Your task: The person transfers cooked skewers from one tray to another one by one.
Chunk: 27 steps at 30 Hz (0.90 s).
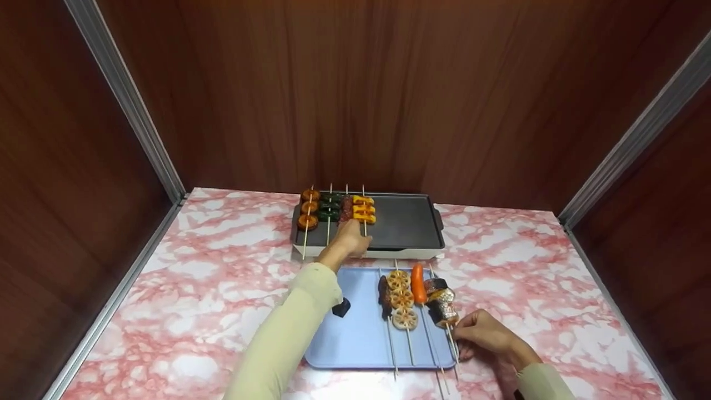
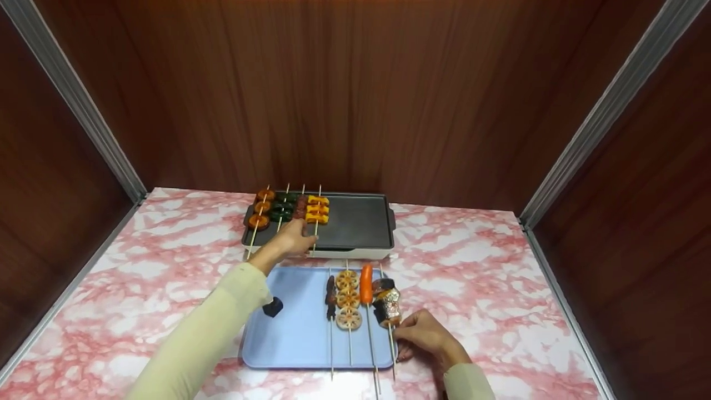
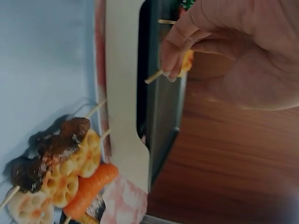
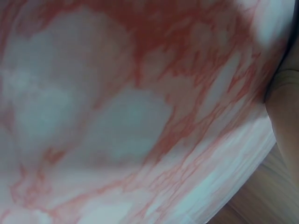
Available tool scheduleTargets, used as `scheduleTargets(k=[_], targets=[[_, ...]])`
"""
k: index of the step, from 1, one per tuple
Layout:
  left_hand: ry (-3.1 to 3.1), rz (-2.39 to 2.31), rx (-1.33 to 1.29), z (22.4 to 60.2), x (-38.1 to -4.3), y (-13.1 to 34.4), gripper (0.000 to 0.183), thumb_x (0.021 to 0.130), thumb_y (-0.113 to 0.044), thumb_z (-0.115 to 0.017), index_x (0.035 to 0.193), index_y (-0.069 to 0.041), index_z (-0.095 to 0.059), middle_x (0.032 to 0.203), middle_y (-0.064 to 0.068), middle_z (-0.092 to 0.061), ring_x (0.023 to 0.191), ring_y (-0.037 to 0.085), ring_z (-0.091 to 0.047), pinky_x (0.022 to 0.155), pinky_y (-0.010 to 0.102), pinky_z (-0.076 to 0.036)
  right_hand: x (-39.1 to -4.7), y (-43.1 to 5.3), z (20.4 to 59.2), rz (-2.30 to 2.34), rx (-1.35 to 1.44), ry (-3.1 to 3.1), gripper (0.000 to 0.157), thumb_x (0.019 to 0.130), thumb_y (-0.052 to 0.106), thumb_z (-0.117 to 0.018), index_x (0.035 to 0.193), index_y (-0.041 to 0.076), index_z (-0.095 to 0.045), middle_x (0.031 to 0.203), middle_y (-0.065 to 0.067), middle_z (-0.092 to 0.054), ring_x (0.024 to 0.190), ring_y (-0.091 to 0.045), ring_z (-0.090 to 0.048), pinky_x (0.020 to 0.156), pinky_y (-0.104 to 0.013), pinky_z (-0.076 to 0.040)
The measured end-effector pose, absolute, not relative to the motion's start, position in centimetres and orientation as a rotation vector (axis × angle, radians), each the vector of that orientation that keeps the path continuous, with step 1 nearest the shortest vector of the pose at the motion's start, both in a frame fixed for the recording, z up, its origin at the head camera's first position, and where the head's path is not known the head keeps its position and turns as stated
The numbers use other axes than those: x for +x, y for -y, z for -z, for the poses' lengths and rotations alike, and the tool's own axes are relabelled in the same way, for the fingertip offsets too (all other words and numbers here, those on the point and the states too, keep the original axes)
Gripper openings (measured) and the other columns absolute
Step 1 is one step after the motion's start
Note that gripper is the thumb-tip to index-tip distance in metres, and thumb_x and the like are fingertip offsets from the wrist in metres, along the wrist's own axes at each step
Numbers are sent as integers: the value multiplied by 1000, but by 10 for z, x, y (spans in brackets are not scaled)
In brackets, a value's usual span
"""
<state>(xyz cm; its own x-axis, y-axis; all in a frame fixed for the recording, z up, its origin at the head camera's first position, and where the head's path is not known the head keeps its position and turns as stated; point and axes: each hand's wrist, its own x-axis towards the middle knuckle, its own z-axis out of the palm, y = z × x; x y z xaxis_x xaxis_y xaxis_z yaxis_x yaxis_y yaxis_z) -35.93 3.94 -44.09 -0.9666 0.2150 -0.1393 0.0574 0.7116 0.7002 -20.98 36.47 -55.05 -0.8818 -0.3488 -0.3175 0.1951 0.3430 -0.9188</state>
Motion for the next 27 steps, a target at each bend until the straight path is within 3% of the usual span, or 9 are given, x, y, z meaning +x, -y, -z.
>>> scheduleTargets(k=[5,9,12,16,20,23,25,27], targets=[[-2712,-1132,103,449,-368,-49,24,100,-15,-65,106,8,-69,116,26,-67,93,28,-71,79,32,-57,-207,-366,550,1561,-149,-2166,19,92,5,-68,92,-13,-73,68,-11,-72,50,-8,-65,50,-23,-55],[-2698,-1201,13,455,-375,-56,18,96,-6,-66,104,10,-69,109,28,-69,77,29,-75,71,35,-62,-207,-365,551,1551,-179,-2174,18,92,4,-67,92,-14,-72,69,-11,-72,50,-8,-64,50,-22,-55],[-2695,-1229,-48,459,-380,-58,19,91,4,-65,108,12,-68,110,29,-67,78,31,-75,67,36,-63,-208,-364,551,1548,-187,-2175,18,92,4,-67,91,-13,-72,68,-10,-71,51,-8,-64,51,-22,-55],[-2720,-1201,-74,460,-384,-59,24,83,11,-65,107,11,-70,115,29,-65,86,32,-74,57,29,-60,-209,-364,550,1542,-178,-2174,18,93,5,-67,91,-12,-72,68,-9,-71,51,-8,-64,51,-22,-55],[-2736,-1172,-57,459,-385,-57,21,82,12,-64,101,10,-72,111,28,-69,88,32,-75,57,28,-60,-209,-364,551,1551,-177,-2163,19,93,5,-67,91,-13,-71,68,-10,-71,51,-9,-65,51,-23,-55],[-2774,-1119,-26,458,-384,-56,14,82,10,-65,92,6,-73,99,20,-71,84,26,-72,60,25,-57,-209,-364,552,1570,-179,-2146,19,93,4,-66,92,-15,-71,68,-10,-71,50,-9,-65,50,-23,-56],[-2779,-1110,-18,458,-385,-56,11,80,10,-65,79,1,-70,83,12,-66,71,21,-62,55,23,-49,-208,-363,552,1584,-178,-2134,19,93,3,-65,92,-15,-71,67,-10,-71,50,-9,-65,51,-23,-56],[-2756,-1145,-4,458,-385,-54,21,82,9,-62,67,-4,-61,69,5,-58,61,19,-52,51,23,-43,-208,-363,553,1591,-175,-2127,19,93,2,-65,92,-16,-70,66,-9,-70,50,-9,-65,51,-24,-56]])
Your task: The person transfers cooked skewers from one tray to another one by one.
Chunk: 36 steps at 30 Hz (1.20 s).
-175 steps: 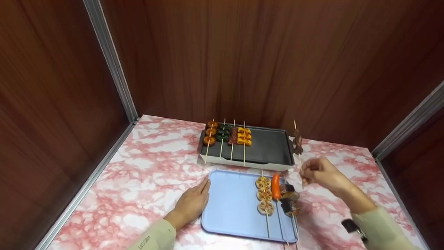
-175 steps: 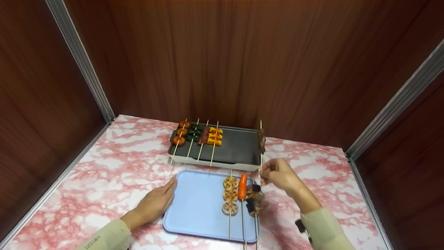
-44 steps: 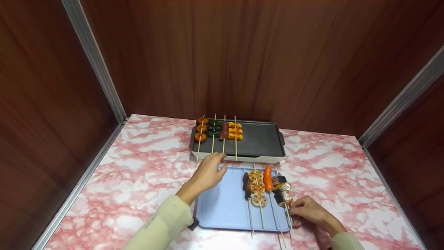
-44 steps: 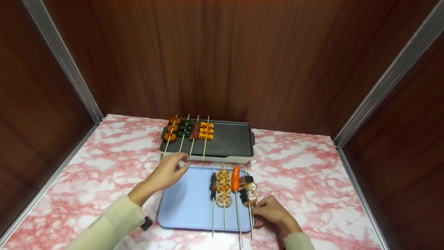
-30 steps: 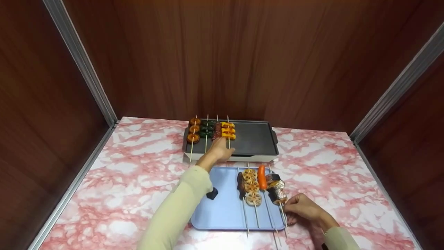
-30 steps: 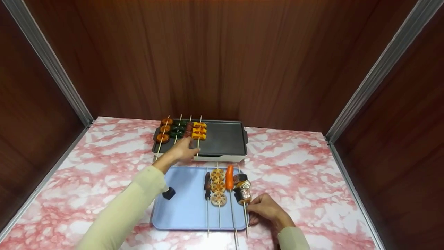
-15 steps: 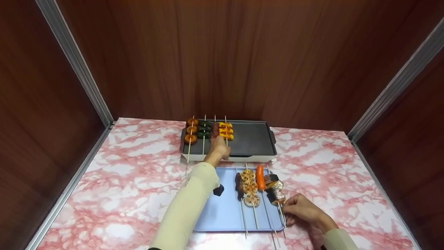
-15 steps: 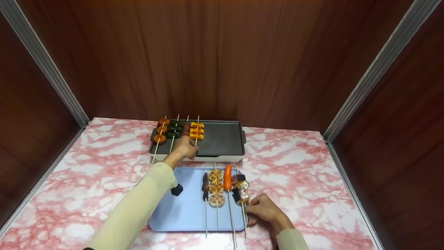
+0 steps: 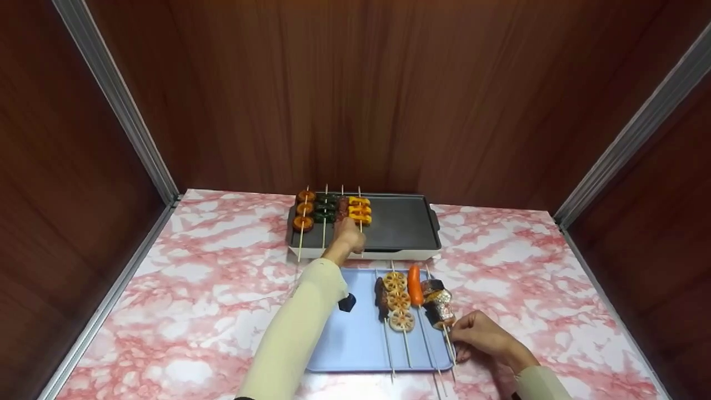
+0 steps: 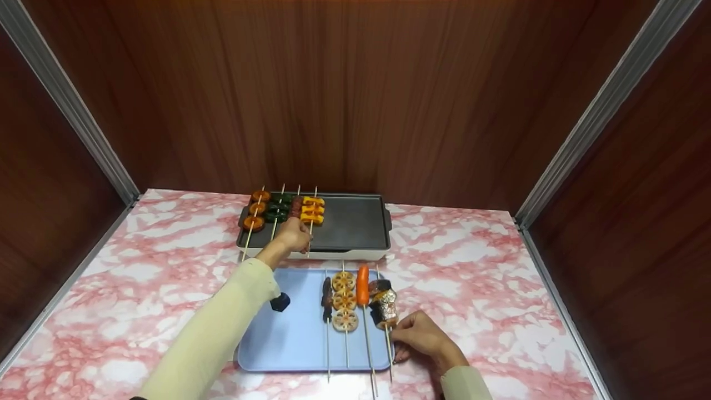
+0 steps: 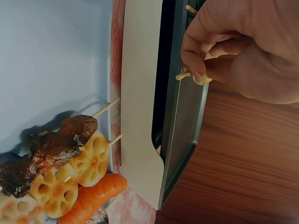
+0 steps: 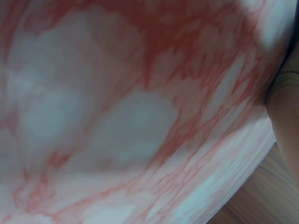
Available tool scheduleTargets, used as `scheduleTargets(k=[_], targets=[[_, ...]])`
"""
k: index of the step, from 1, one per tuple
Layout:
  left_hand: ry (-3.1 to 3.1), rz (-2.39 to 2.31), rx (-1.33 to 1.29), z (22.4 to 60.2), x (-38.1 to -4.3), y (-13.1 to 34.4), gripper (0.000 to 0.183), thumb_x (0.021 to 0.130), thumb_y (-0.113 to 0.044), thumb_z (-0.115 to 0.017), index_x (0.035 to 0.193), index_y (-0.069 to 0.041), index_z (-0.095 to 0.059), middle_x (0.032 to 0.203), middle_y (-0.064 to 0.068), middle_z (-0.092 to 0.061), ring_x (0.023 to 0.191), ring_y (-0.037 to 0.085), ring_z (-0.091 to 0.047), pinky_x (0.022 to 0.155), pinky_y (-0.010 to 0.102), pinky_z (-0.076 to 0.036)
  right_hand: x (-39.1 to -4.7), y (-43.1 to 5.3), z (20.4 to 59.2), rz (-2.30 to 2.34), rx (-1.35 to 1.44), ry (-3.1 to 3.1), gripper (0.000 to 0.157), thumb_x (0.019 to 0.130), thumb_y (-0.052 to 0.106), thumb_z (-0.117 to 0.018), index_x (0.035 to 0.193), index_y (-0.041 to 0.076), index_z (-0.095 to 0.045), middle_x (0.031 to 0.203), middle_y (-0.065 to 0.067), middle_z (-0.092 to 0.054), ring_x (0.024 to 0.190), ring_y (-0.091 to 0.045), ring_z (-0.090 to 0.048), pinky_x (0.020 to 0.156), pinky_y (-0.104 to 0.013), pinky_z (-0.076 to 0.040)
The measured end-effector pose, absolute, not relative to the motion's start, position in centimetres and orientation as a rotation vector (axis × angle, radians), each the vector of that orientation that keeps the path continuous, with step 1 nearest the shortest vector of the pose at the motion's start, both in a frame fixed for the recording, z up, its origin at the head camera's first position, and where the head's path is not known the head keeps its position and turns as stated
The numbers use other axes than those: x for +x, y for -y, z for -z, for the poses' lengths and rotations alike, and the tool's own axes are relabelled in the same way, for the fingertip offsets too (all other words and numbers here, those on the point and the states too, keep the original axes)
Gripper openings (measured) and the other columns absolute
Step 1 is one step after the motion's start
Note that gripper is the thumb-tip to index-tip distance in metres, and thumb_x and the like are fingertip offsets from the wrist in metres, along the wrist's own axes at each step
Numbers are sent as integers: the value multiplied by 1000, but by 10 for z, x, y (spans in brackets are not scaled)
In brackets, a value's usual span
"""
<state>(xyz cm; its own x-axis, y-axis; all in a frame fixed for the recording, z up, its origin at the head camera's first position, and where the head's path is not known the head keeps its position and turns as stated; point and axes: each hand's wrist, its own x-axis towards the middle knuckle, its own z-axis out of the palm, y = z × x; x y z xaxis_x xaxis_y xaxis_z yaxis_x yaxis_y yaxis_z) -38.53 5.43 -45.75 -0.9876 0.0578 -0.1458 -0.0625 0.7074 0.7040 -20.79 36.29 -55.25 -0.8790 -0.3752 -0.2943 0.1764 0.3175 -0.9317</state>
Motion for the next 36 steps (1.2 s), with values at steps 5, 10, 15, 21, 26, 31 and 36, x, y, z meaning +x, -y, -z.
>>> scheduleTargets(k=[5,10,15,21,26,31,36], targets=[[-2689,-1348,57,453,-377,-47,24,89,6,-59,67,-4,-62,68,6,-63,57,17,-63,52,23,-52,-208,-362,552,1586,-167,-2128,19,92,3,-66,92,-16,-70,66,-8,-70,51,-8,-65,51,-24,-56],[-2617,-1481,140,444,-361,-40,13,99,-1,-60,101,7,-70,80,18,-73,54,15,-65,58,30,-59,-207,-362,553,1584,-164,-2132,19,93,3,-65,93,-15,-70,67,-11,-72,51,-9,-66,51,-24,-56],[-2508,-1590,214,438,-339,-35,11,100,-1,-58,102,8,-64,88,26,-73,51,14,-62,59,35,-60,-207,-363,553,1585,-165,-2130,19,93,4,-65,93,-15,-71,68,-12,-71,51,-9,-66,51,-24,-56],[-2373,-1697,243,439,-313,-28,9,99,3,-58,102,10,-61,86,24,-71,49,11,-57,52,26,-57,-209,-364,552,1586,-176,-2126,19,94,3,-65,93,-15,-70,68,-13,-72,51,-9,-65,51,-24,-56],[-2335,-1702,279,445,-296,-23,9,98,3,-60,101,11,-61,77,14,-69,47,10,-58,51,25,-56,-210,-364,551,1569,-173,-2138,18,93,4,-66,92,-14,-70,67,-10,-71,51,-9,-65,51,-24,-56],[-2294,-1719,318,454,-276,-19,3,95,8,-59,97,10,-61,80,21,-69,48,11,-58,55,32,-60,-209,-363,551,1563,-161,-2143,17,92,3,-66,90,-13,-70,65,-9,-71,51,-9,-65,51,-24,-56],[-2263,-1703,342,465,-254,-19,4,94,9,-58,97,11,-60,80,23,-69,50,11,-61,59,36,-61,-209,-363,552,1570,-164,-2140,18,92,3,-66,91,-14,-71,66,-11,-71,51,-9,-65,51,-24,-56]])
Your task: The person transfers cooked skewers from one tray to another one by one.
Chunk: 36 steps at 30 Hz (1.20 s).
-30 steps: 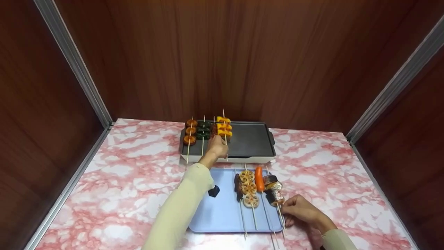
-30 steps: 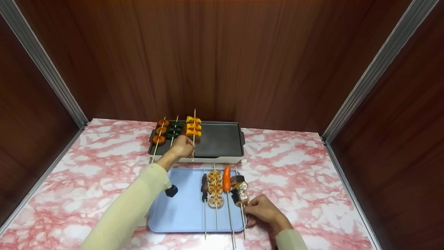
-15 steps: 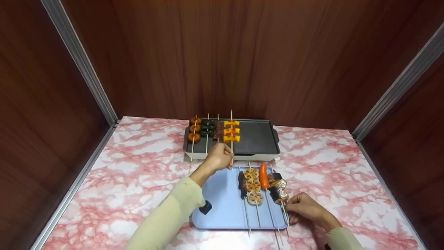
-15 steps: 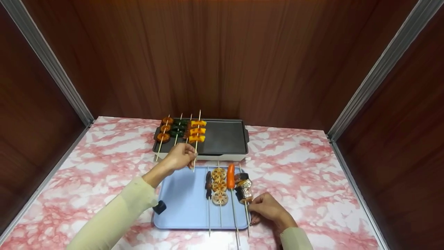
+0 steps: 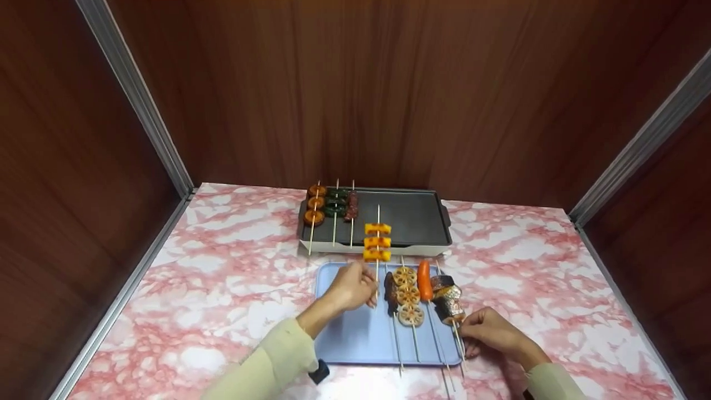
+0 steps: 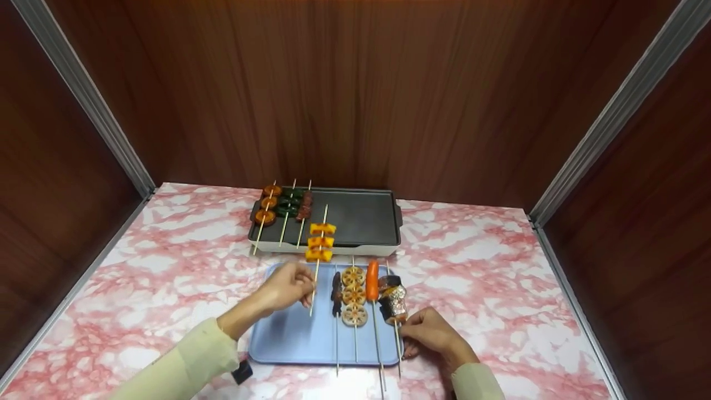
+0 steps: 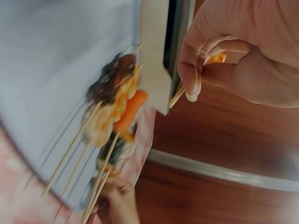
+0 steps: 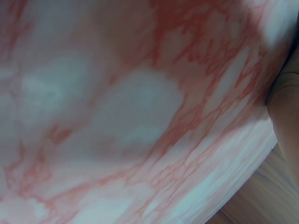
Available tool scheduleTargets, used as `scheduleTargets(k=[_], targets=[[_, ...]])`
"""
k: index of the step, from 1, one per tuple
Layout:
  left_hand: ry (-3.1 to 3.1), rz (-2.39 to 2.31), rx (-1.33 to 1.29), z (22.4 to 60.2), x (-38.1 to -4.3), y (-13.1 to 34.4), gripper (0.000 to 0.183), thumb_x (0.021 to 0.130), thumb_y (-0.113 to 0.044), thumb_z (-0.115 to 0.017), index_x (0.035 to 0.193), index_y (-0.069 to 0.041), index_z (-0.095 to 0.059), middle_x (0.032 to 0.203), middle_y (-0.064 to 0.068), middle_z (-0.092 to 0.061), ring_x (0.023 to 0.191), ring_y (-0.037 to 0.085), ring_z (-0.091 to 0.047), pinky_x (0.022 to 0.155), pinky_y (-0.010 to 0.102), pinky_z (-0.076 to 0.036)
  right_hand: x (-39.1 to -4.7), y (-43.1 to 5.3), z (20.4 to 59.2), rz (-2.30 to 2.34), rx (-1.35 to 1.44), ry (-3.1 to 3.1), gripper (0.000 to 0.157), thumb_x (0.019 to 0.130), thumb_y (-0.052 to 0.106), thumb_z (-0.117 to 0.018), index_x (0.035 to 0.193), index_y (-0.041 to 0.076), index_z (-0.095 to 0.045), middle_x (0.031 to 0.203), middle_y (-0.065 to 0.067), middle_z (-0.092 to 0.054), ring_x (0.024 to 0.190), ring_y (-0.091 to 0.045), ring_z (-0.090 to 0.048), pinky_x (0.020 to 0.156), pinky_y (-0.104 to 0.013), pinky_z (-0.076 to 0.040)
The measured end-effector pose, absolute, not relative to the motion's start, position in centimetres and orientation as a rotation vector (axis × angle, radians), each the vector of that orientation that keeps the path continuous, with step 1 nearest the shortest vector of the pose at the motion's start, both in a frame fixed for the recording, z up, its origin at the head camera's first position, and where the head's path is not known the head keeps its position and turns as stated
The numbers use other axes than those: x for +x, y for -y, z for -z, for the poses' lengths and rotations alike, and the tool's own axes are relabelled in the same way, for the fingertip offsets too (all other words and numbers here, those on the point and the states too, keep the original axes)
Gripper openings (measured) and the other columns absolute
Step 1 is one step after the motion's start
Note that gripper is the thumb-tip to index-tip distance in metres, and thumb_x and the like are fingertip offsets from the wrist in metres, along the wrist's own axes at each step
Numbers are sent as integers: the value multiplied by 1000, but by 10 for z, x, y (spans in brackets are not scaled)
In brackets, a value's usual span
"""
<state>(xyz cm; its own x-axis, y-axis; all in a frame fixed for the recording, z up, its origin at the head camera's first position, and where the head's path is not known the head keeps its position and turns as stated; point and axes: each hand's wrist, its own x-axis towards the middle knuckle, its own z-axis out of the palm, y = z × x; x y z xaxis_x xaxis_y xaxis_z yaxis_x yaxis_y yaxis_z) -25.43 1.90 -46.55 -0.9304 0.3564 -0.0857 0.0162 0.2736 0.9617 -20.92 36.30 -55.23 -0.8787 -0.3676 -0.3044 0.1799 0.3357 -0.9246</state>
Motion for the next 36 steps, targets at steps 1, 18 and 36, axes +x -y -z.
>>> scheduleTargets(k=[1,18,36], targets=[[-2255,-1702,348,468,-250,-20,4,94,9,-59,98,12,-60,80,24,-69,50,11,-61,59,37,-62,-209,-363,552,1568,-166,-2144,18,92,4,-66,91,-14,-71,66,-11,-71,51,-9,-65,52,-24,-56],[-2135,-1700,314,506,-208,-20,6,91,12,-59,89,6,-58,74,17,-69,53,19,-69,58,36,-62,-209,-363,553,1570,-172,-2161,18,92,3,-66,91,-14,-71,65,-9,-71,50,-8,-65,50,-24,-56],[-2056,-1709,238,530,-201,-22,5,92,12,-60,88,8,-59,69,21,-70,47,11,-64,50,27,-58,-209,-361,554,1581,-170,-2165,17,92,3,-65,88,-13,-71,62,-7,-70,49,-8,-64,49,-23,-55]])
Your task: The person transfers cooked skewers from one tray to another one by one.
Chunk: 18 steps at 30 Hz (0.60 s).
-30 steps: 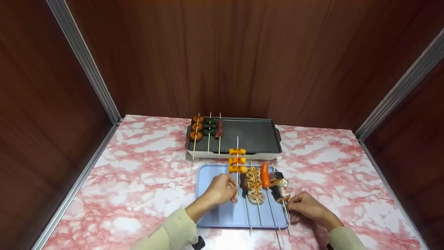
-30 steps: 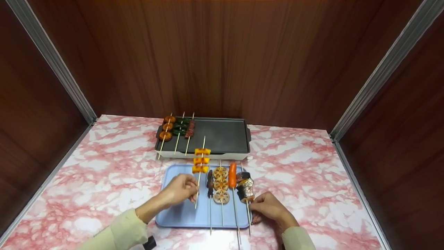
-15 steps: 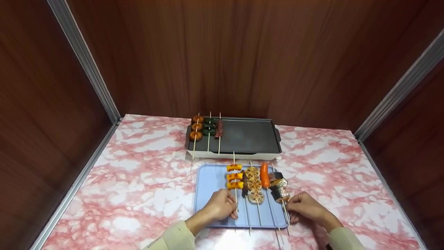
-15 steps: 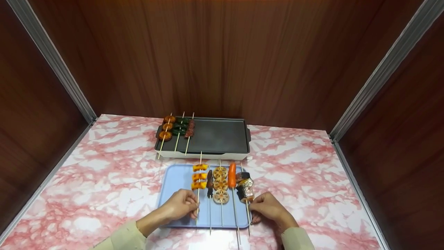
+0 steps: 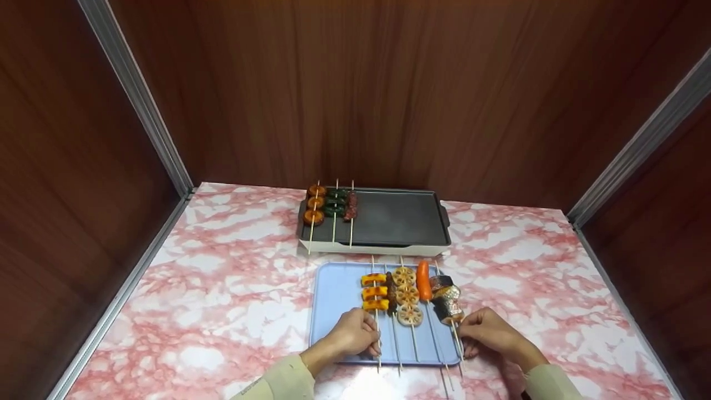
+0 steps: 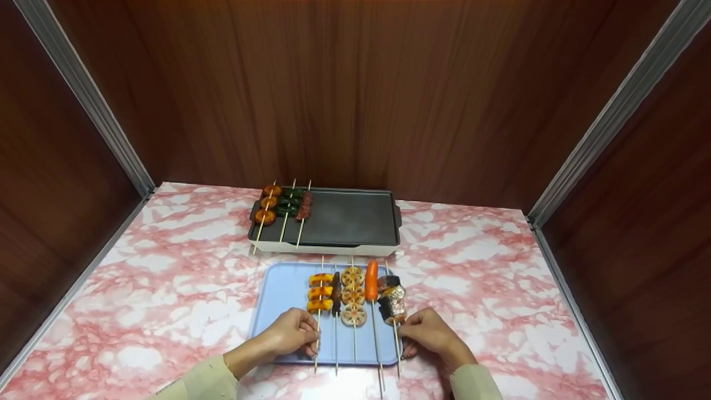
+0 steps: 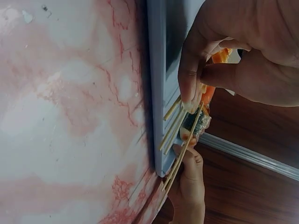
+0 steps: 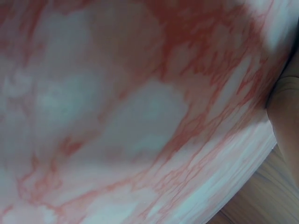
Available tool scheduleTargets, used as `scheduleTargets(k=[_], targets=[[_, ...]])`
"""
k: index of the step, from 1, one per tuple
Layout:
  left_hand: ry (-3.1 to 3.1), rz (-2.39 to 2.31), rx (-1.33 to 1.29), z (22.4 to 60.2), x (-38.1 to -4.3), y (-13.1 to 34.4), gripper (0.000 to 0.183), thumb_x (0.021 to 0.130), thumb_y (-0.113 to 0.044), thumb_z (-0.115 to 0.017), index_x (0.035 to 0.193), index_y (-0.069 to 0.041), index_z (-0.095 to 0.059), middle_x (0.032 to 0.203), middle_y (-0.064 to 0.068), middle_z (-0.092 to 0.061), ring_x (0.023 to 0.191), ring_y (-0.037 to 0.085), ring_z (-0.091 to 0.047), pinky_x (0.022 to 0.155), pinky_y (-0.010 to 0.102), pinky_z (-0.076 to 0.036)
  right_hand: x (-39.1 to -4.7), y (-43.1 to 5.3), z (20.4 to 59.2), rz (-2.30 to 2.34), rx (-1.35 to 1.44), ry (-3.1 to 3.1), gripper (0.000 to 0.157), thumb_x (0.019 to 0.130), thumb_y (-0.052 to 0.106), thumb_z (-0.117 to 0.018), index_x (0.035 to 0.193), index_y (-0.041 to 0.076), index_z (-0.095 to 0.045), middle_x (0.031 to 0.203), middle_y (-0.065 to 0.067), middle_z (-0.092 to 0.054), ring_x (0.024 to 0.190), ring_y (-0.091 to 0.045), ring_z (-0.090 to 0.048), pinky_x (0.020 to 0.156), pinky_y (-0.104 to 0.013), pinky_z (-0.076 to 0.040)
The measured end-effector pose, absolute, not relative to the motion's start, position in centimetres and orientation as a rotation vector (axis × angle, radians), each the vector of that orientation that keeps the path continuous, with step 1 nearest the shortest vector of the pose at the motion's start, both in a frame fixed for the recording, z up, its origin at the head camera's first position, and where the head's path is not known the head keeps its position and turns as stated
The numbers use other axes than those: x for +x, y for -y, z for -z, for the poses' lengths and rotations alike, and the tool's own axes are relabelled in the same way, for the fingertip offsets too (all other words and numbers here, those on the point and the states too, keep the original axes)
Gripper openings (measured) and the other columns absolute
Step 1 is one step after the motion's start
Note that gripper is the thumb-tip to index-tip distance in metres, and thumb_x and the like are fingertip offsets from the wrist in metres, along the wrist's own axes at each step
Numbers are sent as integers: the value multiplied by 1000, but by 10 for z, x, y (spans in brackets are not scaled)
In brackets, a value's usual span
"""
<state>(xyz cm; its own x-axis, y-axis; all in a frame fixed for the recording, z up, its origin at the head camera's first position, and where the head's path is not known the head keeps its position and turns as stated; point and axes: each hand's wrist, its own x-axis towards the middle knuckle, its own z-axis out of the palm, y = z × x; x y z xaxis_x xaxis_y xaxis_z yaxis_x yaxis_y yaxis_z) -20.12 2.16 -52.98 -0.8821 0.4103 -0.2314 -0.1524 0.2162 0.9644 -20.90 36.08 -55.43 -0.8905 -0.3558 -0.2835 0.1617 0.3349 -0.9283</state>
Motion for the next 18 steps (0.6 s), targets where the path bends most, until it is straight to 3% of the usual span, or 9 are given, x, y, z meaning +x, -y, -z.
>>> scheduleTargets(k=[18], targets=[[-2100,-1596,330,529,-206,-20,9,93,3,-65,84,4,-64,67,20,-71,43,7,-59,46,26,-56,-209,-361,553,1566,-171,-2164,18,92,3,-64,89,-14,-71,64,-7,-70,50,-8,-64,51,-23,-55]])
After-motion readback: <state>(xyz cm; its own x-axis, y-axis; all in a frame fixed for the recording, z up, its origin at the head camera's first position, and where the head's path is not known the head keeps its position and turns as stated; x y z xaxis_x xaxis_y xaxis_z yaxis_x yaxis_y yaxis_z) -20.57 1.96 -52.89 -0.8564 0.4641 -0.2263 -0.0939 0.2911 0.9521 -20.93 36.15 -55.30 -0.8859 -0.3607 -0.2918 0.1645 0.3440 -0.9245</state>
